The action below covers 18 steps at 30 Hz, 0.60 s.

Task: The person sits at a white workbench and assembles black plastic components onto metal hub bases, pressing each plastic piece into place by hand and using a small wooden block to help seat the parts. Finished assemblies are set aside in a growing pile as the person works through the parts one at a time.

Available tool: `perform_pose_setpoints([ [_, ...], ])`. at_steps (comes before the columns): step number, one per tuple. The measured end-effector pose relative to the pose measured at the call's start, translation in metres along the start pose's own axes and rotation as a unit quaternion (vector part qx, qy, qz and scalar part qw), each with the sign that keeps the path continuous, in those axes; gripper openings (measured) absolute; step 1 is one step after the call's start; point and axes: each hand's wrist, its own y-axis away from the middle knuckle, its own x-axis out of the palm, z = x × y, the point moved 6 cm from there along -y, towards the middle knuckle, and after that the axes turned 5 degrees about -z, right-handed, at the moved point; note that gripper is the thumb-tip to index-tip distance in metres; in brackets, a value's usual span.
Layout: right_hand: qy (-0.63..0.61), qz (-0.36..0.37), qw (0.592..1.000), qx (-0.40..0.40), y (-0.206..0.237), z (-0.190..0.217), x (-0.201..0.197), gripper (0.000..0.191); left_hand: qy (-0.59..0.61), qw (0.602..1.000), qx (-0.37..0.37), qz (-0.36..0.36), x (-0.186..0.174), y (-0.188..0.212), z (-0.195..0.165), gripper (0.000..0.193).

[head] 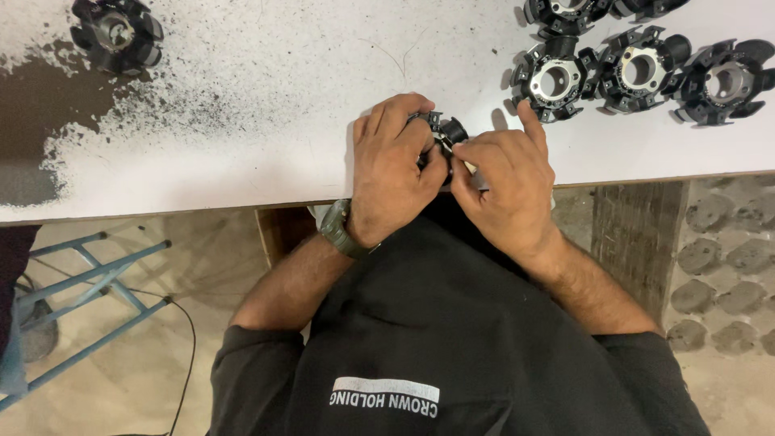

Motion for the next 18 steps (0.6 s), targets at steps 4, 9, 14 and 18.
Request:
perform_pose_setpoints([
  [4,0.044,0.014,0.999,-0.015,-0.0007,0.0070,0.0017,0.020,-0.004,1.000,-0.004,0.005,0.0022,0.0018,0.0019,0.011],
  [9,0.046,0.031,0.998,-0.023,-0.0062,0.0094,0.0004,0.019,0.002,1.000,0.000,-0.002,0.0016,0.0024,0.0019,0.011],
  [14,0.041,0.031,0.998,-0.030,-0.0054,0.0120,-0.0003,0.022,-0.006,1.000,0.009,-0.017,0.0005,0.0024,-0.0002,0.011],
  [18,0.012,0.033,0.999,-0.015,-0.0042,0.0099,-0.0054,0.022,0.010,1.000,0.000,-0.011,-0.0013,0.0023,-0.0007,0.012],
])
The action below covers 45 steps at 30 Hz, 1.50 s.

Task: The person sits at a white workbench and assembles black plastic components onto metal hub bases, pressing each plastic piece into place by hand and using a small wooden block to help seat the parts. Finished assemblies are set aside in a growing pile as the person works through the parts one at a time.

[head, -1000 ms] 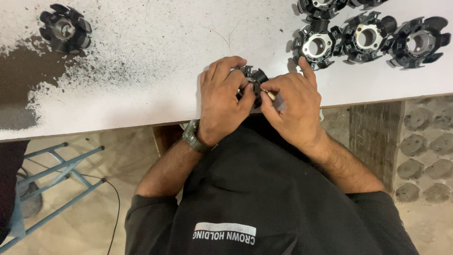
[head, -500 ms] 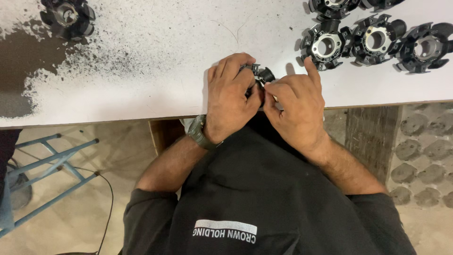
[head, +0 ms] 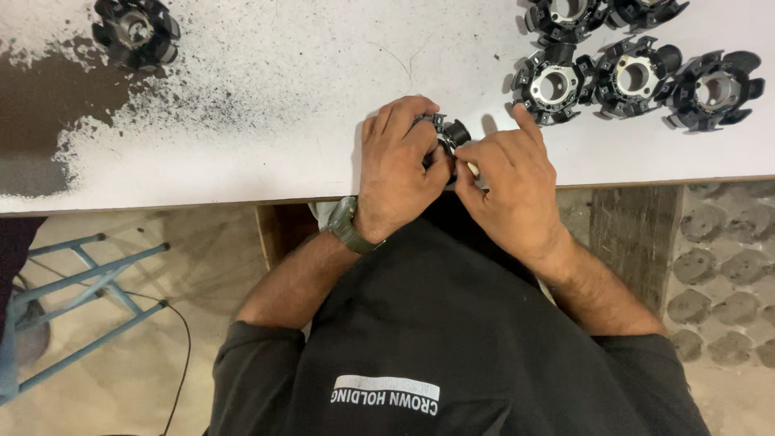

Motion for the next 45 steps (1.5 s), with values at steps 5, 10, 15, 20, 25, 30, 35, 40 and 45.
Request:
perform_pose_setpoints([
  [5,-0.013,-0.050,0.998,0.022,0.001,-0.004,-0.014,0.018,0.042,0.999,-0.002,-0.022,-0.017,-0.001,0.002,0.013],
  [10,-0.045,-0.077,0.996,0.016,0.004,-0.003,-0.012,0.021,0.026,0.999,-0.033,-0.004,-0.023,0.002,0.010,0.013],
  [15,-0.078,-0.067,0.995,0.007,0.004,-0.003,0.004,0.024,-0.003,1.000,-0.001,-0.015,-0.017,0.008,0.009,0.012],
  [20,-0.095,-0.049,0.994,-0.021,0.001,-0.001,0.019,0.028,0.007,1.000,-0.001,-0.013,-0.014,0.010,0.014,0.012],
  [25,-0.071,-0.053,0.995,-0.039,-0.002,0.001,0.025,0.031,0.008,1.000,-0.003,-0.012,-0.012,0.010,0.015,0.012],
  [30,-0.031,-0.048,0.997,-0.053,-0.003,0.009,0.023,0.032,0.004,1.000,-0.002,-0.022,-0.011,0.013,0.018,0.012],
  [35,0.017,0.018,0.999,-0.048,-0.007,0.010,0.024,0.029,0.021,1.000,-0.009,-0.021,-0.013,0.011,0.016,0.014],
  [40,-0.029,-0.044,0.998,-0.035,-0.007,0.007,0.008,0.023,-0.027,0.992,0.039,-0.119,-0.053,0.004,0.005,0.016],
  [45,-0.057,-0.074,0.996,0.007,-0.006,-0.003,0.007,0.024,-0.074,0.997,0.023,-0.027,-0.061,0.001,0.004,0.024],
])
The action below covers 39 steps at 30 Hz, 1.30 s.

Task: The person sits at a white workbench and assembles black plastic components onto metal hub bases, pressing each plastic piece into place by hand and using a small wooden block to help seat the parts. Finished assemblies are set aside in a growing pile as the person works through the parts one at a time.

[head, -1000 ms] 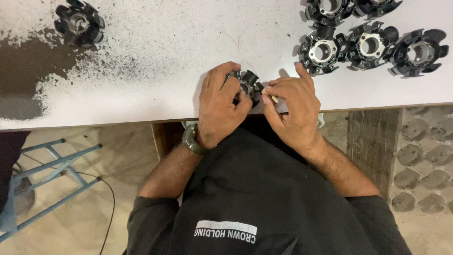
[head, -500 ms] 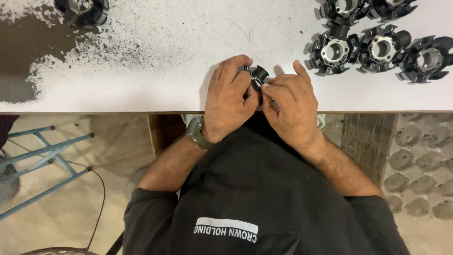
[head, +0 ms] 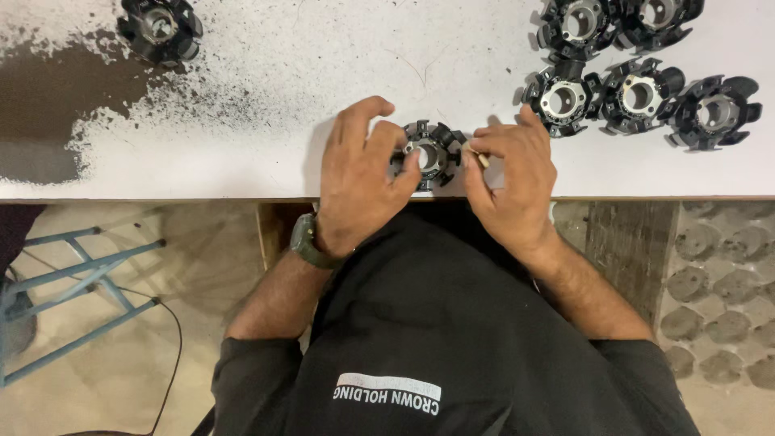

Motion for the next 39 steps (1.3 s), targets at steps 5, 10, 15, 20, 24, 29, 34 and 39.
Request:
perform_pose_setpoints([
  [5,0.032,0.026,0.999,0.005,-0.001,-0.002,0.022,0.028,-0.017,0.995,-0.021,0.096,0.031,-0.007,0.001,0.026],
  [10,0.029,0.038,0.999,0.000,0.000,-0.003,0.021,0.030,-0.051,0.990,-0.032,0.128,0.036,-0.007,0.001,0.024],
  [15,0.014,0.040,0.999,0.006,-0.001,-0.006,0.018,0.028,-0.022,0.996,0.053,0.067,0.019,-0.007,-0.007,0.023],
  [20,0.008,0.044,0.999,0.016,-0.003,-0.006,0.014,0.024,0.032,0.996,0.050,0.063,0.018,-0.011,0.001,0.019],
  [24,0.000,0.050,0.998,0.023,-0.005,-0.006,0.013,0.024,0.030,0.996,0.065,0.051,0.014,-0.012,0.001,0.020],
  [29,-0.005,0.048,0.999,0.008,-0.007,-0.005,0.013,0.025,0.029,0.993,0.102,0.047,0.015,-0.013,-0.004,0.020],
  [34,-0.012,0.051,0.998,0.015,-0.006,-0.006,0.014,0.024,0.026,0.996,0.062,0.051,0.021,-0.014,0.001,0.018],
  [39,-0.008,0.047,0.999,0.011,-0.008,-0.007,0.013,0.026,0.004,0.993,0.072,0.095,0.025,-0.013,-0.003,0.018],
])
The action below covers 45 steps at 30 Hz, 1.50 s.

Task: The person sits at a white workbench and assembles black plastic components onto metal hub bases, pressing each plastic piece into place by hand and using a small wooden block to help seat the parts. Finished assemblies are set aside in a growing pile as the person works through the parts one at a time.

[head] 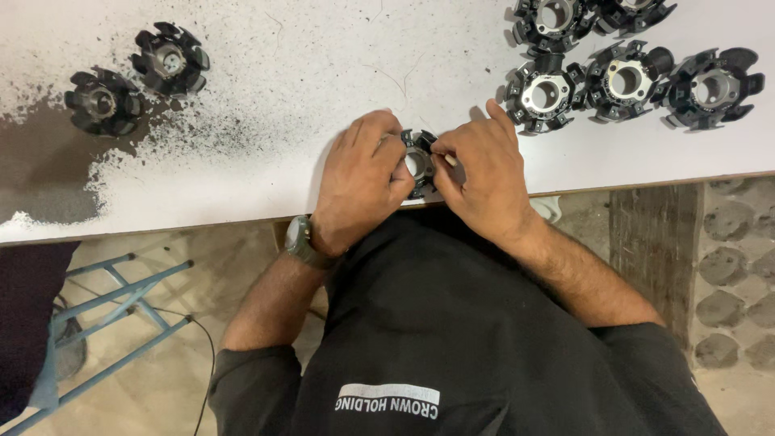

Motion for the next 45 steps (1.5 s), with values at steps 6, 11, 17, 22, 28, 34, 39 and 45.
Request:
perform_pose_setpoints([
  [6,-0.008,-0.005,1.000,-0.007,0.001,0.000,-0.003,0.026,0.087,0.994,-0.065,-0.019,-0.002,0.002,-0.002,0.014],
  [11,-0.052,-0.023,0.997,-0.044,0.014,0.005,-0.007,0.028,0.098,0.990,-0.090,-0.039,-0.002,0.008,0.002,0.014],
  [17,-0.041,-0.012,0.998,-0.037,0.018,0.001,0.003,0.027,0.115,0.987,-0.105,-0.035,-0.003,0.009,0.004,0.013],
  [22,-0.053,-0.029,0.998,-0.016,0.018,-0.004,0.001,0.025,0.036,0.996,-0.068,-0.054,-0.009,0.010,-0.006,0.031],
  [28,-0.055,-0.043,0.997,-0.012,0.015,-0.001,0.000,0.024,-0.009,0.999,-0.044,-0.027,-0.001,0.010,-0.007,0.023],
  [34,-0.065,-0.040,0.997,-0.004,0.013,0.000,-0.004,0.025,-0.041,0.998,0.000,-0.048,-0.004,0.011,-0.012,0.021],
  [39,-0.065,-0.039,0.997,-0.007,0.012,0.000,-0.004,0.027,0.000,1.000,-0.020,0.006,0.002,0.012,-0.017,0.021],
  [45,-0.073,-0.043,0.996,-0.027,0.018,0.003,-0.006,0.028,0.027,0.996,-0.071,-0.042,0.002,0.010,-0.009,0.016],
])
